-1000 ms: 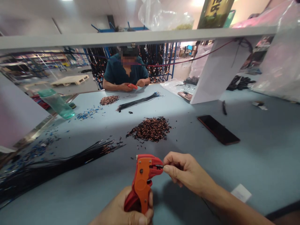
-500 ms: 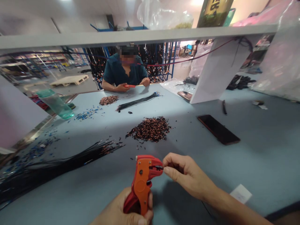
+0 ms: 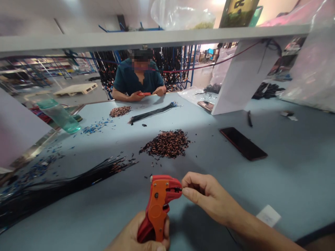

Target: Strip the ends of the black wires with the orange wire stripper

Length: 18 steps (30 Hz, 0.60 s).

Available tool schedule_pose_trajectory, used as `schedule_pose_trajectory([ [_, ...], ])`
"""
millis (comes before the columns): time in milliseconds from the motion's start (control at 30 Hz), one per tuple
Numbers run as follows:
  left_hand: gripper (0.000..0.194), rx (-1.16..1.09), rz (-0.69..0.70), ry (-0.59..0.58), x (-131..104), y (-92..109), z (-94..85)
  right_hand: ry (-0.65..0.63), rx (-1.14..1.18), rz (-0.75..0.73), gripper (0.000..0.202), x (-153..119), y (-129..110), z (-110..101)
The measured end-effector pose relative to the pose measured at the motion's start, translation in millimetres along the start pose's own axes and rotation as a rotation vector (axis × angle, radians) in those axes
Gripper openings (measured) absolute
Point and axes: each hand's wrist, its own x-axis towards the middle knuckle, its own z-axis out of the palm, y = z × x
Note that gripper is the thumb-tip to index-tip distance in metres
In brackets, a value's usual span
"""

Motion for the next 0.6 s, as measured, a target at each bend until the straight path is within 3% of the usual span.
schedule_pose_trajectory([
  [333, 0.043, 0.098, -0.012, 0.09, -1.4, 6.3, 5.8, -0.012, -0.053, -0.01, 0.018, -0.9, -1.8, -1.9],
  [600, 0.041, 0.1, 0.001, 0.09, 0.2, 9.2, 7.3, -0.015, -0.052, 0.0, 0.019, -0.8, -1.4, -2.7],
])
